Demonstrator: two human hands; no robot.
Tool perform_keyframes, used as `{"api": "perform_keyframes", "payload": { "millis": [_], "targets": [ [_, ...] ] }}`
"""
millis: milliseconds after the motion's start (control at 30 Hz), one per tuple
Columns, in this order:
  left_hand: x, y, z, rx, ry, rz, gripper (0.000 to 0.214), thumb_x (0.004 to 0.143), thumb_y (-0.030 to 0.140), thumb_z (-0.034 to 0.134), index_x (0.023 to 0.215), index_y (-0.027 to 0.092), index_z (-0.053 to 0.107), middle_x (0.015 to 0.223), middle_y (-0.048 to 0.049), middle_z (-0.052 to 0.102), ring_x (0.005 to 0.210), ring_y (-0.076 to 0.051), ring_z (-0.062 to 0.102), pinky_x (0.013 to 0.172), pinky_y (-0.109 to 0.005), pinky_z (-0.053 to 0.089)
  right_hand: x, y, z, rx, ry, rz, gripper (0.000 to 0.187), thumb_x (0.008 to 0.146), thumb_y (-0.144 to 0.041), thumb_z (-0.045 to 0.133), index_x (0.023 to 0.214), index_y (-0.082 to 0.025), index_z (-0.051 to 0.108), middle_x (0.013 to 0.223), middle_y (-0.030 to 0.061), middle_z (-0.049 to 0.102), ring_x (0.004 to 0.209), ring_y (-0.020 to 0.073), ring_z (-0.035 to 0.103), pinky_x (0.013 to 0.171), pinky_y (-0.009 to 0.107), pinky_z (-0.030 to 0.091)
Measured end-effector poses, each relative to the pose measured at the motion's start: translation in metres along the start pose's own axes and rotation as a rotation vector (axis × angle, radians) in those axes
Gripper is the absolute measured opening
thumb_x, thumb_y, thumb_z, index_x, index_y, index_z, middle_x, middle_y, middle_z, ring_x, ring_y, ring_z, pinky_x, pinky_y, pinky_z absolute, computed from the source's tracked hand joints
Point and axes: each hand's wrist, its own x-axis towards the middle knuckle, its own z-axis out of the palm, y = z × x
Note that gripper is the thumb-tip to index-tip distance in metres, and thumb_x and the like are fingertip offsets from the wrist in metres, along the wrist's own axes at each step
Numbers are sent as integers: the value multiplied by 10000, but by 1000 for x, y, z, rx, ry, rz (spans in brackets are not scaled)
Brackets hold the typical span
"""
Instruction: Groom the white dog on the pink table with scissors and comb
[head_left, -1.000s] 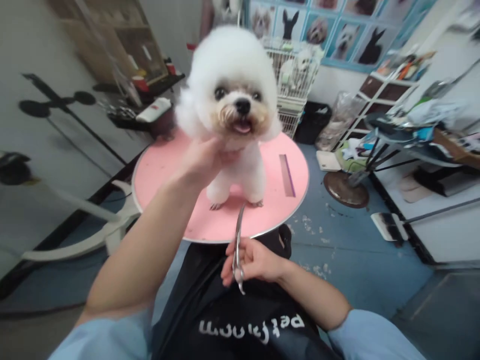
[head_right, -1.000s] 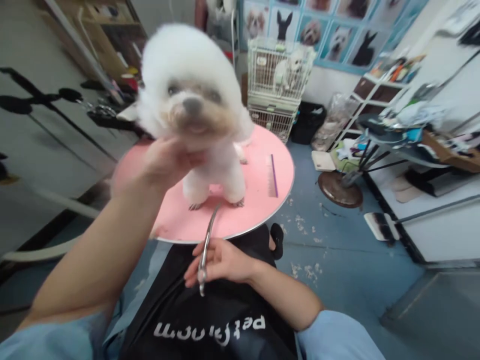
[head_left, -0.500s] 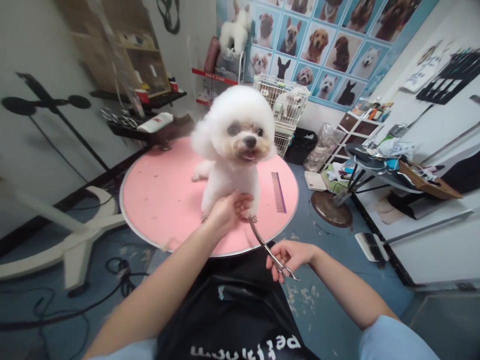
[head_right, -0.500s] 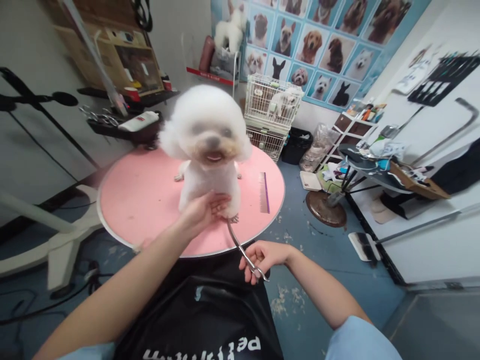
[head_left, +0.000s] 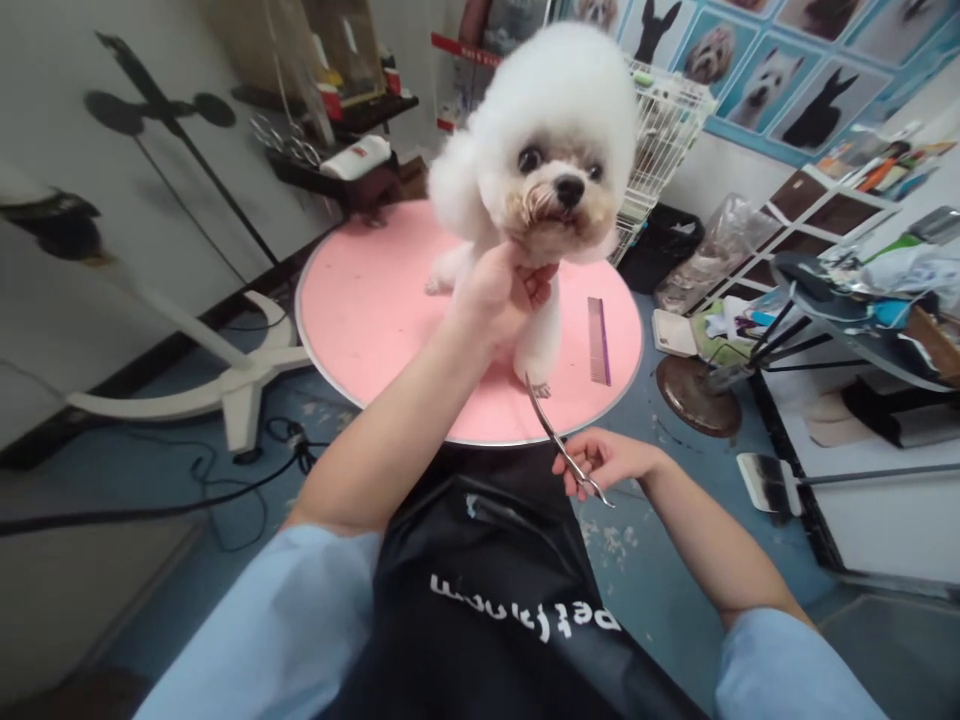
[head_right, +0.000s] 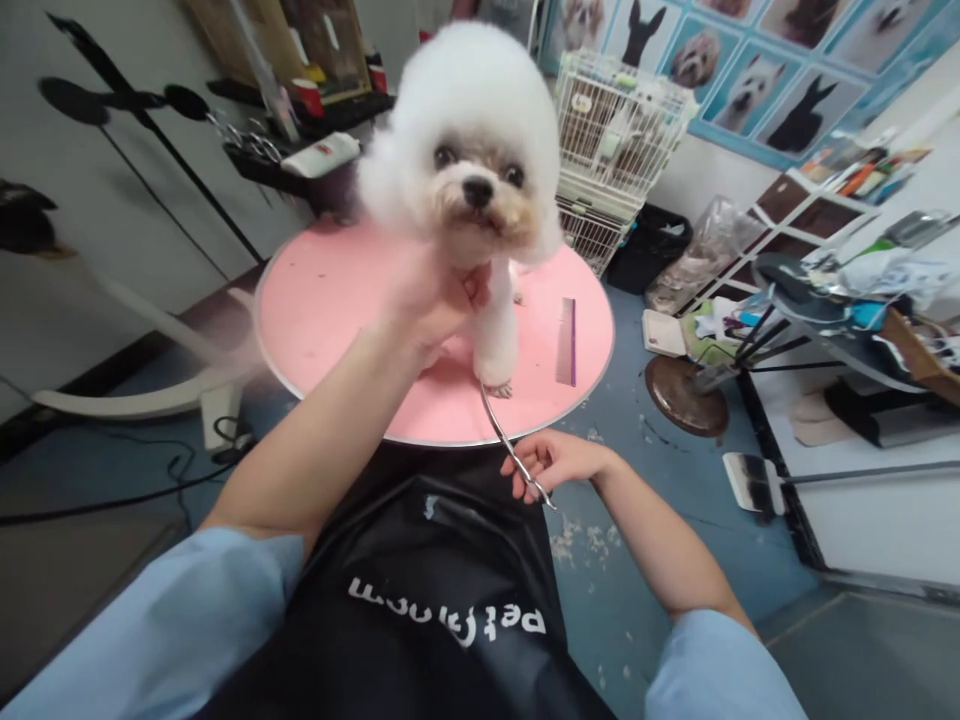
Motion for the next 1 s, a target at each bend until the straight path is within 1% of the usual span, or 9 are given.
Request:
{"api": "perform_keyframes", "payload": {
  "millis": [167,300,467,567,633,700,800,900,1000],
  "targets": [
    [1,7,-1,50,-13,-6,155,934,167,479,1044,195,585,619,-6,569,683,-140,565,642,-248,408,11,-21,-9,11,-21,-83,665,600,-418,902,1120,-97,641,915,108,738,748,156,718,671,230,569],
    [-1,9,3,67,10,-14,239,940,126,459,1135,185,586,642,-16,599,817,-173,616,741,-258,433,17,-29,-12,-5,45,-38,581,628,-316,895,1101,-101,637,872,76,736,707,136,711,647,213,570],
    [-1,8,3,103,-18,-9,183,933,129,468,1043,164,610,653,-29,599,822,-177,609,709,-254,395,19,-31,-11,16,53,-100,577,642,-331,885,1108,-97,637,885,75,736,732,134,716,659,208,576],
    [-3,8,3,90,-12,-4,113,925,142,495,922,158,606,665,-46,595,859,-189,617,712,-254,381,20,-31,-11,3,73,-65,542,649,-270,881,1102,-99,637,860,61,736,714,120,715,662,197,578],
    [-5,8,4,109,-13,-1,116,919,135,498,927,161,610,672,-49,601,897,-198,620,726,-257,388,21,-31,-10,12,69,-64,550,645,-272,882,1105,-100,636,868,65,738,713,124,717,643,192,574],
    [-7,9,5,133,-13,-7,162,921,124,484,1001,172,617,660,-37,604,866,-187,614,719,-256,396,23,-31,-9,28,75,-100,552,645,-296,882,1099,-98,639,869,67,737,713,128,716,638,196,572],
    [-8,9,5,134,-27,-16,187,935,126,462,1054,176,597,604,-9,578,676,-144,560,608,-253,360,26,-31,-7,19,89,-103,542,639,-286,882,1084,-94,640,846,60,732,702,126,708,643,205,567],
    [-7,8,3,134,-65,13,116,926,116,466,954,171,565,581,5,551,566,-110,505,525,-255,286,29,-30,-4,21,80,-96,538,636,-307,877,1071,-93,642,845,66,731,703,132,707,636,208,559],
    [-7,7,1,165,-76,35,132,915,92,453,823,170,507,578,10,528,542,-89,489,518,-244,260,32,-28,-3,46,93,-131,535,648,-348,861,1066,-94,645,847,68,730,702,133,707,623,208,553]
  ]
}}
